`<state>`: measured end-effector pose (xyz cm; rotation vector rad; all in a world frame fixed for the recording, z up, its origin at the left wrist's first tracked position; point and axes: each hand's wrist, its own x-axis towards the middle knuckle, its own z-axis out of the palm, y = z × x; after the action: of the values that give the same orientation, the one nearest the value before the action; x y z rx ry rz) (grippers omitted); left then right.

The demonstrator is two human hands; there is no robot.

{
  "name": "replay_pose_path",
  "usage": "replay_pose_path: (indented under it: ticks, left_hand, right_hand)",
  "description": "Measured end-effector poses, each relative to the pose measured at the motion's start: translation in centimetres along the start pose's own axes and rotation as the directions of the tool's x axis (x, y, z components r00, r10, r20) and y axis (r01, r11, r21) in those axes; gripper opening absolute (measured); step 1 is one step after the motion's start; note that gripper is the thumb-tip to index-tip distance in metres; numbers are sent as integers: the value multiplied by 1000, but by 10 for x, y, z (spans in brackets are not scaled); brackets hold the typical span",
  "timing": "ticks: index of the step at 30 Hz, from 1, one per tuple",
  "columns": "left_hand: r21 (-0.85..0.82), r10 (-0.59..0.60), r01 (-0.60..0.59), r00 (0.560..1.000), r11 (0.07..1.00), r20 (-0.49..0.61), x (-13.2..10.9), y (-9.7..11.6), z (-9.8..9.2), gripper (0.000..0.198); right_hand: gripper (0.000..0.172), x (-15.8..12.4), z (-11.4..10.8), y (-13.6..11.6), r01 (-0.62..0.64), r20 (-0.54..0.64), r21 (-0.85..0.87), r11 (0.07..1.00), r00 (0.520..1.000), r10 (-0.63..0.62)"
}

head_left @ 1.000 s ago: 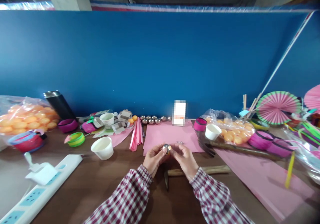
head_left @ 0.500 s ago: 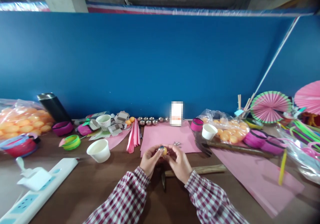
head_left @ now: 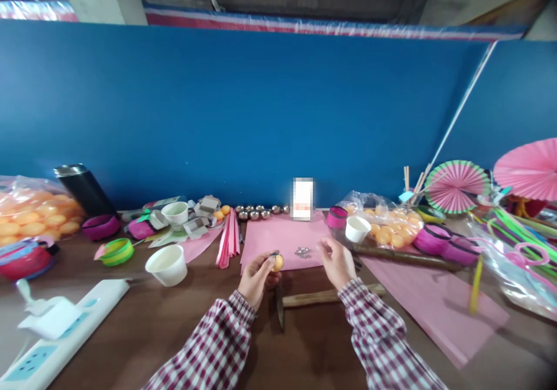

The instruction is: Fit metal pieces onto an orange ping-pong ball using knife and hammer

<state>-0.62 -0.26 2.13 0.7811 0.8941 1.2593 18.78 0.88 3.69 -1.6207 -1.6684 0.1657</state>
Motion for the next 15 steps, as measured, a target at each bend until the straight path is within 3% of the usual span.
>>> replay_pose_path:
  ticks: [6,15]
  left_hand:
    - [-73,-29,28,1000,997,-8,2,-2,-3,35]
    - [-81,-45,46,999,996,17,2,-1,-4,35]
  right_hand:
    - [17,-5,7,2,90,131,-126,988,989,-73]
    - [18,-5,8,-7,80,225,-233,969,974,-26]
